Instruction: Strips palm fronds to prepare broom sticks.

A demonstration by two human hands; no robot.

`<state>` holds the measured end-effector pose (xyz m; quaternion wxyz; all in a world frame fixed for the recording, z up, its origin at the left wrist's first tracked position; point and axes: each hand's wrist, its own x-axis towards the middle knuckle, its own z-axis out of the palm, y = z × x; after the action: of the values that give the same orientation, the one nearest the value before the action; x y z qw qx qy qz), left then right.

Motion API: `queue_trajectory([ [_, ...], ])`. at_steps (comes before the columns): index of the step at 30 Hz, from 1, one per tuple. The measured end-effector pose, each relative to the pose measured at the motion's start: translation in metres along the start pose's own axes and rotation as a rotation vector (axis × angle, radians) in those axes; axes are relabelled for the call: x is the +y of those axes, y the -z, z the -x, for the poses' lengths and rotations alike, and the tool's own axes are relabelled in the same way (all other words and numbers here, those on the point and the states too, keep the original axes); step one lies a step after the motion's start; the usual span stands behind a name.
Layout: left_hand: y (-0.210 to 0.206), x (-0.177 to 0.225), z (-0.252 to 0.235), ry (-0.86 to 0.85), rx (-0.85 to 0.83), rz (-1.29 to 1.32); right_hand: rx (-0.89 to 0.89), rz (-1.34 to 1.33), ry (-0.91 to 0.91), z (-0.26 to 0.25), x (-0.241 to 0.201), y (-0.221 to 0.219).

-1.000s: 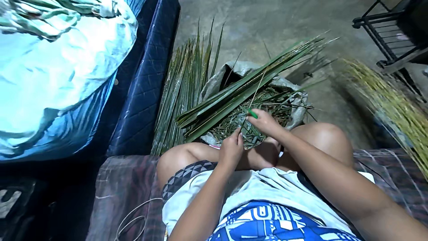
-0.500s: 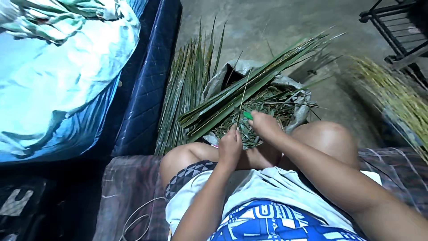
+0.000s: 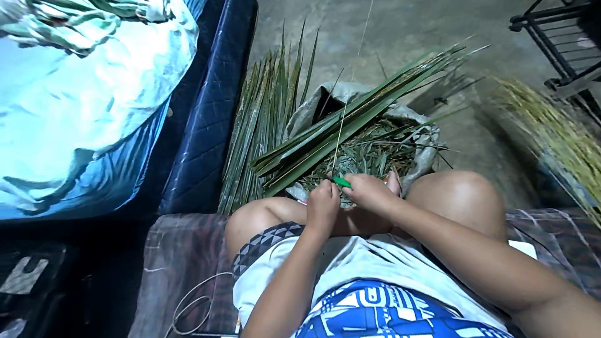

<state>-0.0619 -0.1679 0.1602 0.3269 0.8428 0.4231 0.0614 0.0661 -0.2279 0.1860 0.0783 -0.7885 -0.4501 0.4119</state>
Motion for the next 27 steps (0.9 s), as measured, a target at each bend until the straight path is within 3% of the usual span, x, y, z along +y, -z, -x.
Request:
queue_trajectory([
  [8, 0.004, -0.002, -0.008, 0.042, -0.040, 0.209, 0.143, 0.138, -0.047, -0.015, 0.000, 0.004],
  [16, 0.005, -0.004, 0.006, 0.090, -0.036, 0.504, 0.365, -0.043, -0.160, -0.037, 0.035, 0.020],
  [18, 0.007, -0.007, 0.004, 0.137, -0.048, 0.620, 0.331, -0.071, -0.114, -0.031, 0.035, 0.021],
  [23, 0.009, -0.009, -0.004, 0.204, -0.091, 0.933, 0.041, -0.067, 0.073, -0.005, 0.009, 0.000],
  [27, 0.014, -0.010, -0.004, 0.299, -0.193, 1.128, 0.107, 0.036, 0.030, -0.007, 0.007, 0.007],
])
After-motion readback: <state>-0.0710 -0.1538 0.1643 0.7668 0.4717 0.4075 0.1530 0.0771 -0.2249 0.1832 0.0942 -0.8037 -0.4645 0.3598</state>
